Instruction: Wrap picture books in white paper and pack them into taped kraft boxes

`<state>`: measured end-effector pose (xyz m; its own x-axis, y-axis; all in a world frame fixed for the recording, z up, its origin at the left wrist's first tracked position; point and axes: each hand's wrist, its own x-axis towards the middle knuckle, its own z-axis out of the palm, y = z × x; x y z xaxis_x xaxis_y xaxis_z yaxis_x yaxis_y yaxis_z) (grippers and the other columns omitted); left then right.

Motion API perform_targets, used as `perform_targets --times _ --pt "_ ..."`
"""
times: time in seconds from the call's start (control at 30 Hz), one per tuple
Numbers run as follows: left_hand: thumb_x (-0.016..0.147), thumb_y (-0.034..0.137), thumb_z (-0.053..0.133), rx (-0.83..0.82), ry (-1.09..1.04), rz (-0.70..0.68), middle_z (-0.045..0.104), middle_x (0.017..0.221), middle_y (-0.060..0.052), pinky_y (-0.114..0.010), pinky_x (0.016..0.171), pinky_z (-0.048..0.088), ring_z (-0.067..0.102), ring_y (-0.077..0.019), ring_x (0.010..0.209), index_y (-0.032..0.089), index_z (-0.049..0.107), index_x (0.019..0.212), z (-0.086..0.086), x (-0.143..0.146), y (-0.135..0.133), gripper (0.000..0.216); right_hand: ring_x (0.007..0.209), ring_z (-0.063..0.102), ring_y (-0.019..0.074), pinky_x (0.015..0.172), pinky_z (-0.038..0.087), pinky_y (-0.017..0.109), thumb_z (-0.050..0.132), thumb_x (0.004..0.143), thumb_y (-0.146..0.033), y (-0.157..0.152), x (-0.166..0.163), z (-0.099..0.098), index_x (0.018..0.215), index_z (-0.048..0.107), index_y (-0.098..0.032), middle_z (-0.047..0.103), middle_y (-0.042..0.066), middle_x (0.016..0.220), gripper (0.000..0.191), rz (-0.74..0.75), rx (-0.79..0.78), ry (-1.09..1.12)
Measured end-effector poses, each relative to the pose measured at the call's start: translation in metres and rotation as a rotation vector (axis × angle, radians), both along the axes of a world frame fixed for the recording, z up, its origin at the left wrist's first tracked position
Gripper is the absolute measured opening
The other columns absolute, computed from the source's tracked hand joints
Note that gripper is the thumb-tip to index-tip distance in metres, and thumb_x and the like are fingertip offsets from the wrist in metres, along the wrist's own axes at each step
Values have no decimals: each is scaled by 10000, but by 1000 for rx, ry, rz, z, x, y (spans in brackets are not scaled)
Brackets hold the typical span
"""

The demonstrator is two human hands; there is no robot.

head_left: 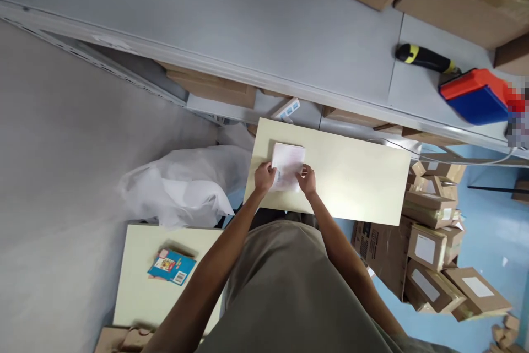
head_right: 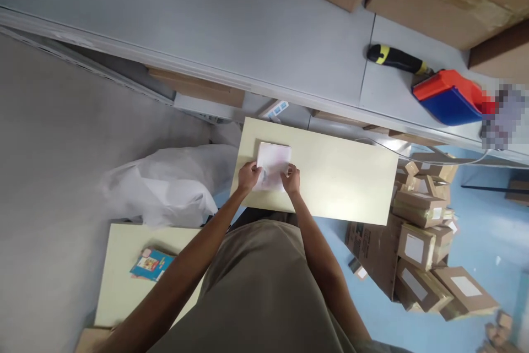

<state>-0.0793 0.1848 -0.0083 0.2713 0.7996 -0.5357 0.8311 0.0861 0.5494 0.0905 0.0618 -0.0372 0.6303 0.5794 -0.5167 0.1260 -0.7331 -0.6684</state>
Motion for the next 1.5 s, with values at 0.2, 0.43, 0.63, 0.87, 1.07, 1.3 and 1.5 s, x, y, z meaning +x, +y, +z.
perform_targets --times 0.2,0.43,0.63,0.87,1.07,1.3,1.5 --pt "984 269 703 108 47 -23 793 1200 -123 -332 1027 540 736 -275 1106 196 841 1146 -5 -8 74 225 1056 688 255 1059 612 453 724 882 -235 75 -15 5 1631 509 -238 629 136 1346 779 176 15 -70" --pt "944 220 773 -5 64 147 783 1242 -137 -336 1029 544 750 -256 1138 172 748 1206 -14 1 95 268 1368 543 381 1201 502 494 772 913 -246 96 -25 15 1705 452 -179 500 196 1444 858 401 -171 -230" --pt "890 160 798 -36 68 192 782 1170 -136 -388 1013 574 766 -297 1115 178 722 1148 -22 8 98 270 1403 510 394 1232 467 496 720 910 -172 99 -28 15 1751 364 -159 469 215 1481 914 433 -202 -253" --pt "920 34 612 195 -244 192 721 1343 -152 -387 1121 596 742 -243 1207 171 747 1067 -7 -16 34 242 1316 638 389 1205 507 534 748 904 -279 93 -7 34 1689 476 -135 530 243 1520 843 506 -156 -201" --pt "1024 191 533 243 -410 280 785 1284 -98 -362 944 684 803 -213 1004 216 764 1197 29 -92 -88 290 1214 759 321 1069 625 468 681 978 -384 8 -7 76 1452 698 -147 664 221 1478 530 507 61 -99" --pt "1014 291 573 290 -385 533 835 1225 -73 -410 1008 675 813 -243 1054 240 791 1183 78 -171 -250 281 1211 774 305 996 681 455 691 967 -523 -115 -48 115 1272 770 -228 770 148 1382 432 666 254 87" --pt "1005 267 568 255 -384 810 833 1270 -101 -448 1046 666 828 -252 1049 203 782 1230 111 -203 -379 317 1159 786 312 987 691 486 706 971 -571 -175 -107 140 1252 786 -228 806 150 1299 451 885 382 217"
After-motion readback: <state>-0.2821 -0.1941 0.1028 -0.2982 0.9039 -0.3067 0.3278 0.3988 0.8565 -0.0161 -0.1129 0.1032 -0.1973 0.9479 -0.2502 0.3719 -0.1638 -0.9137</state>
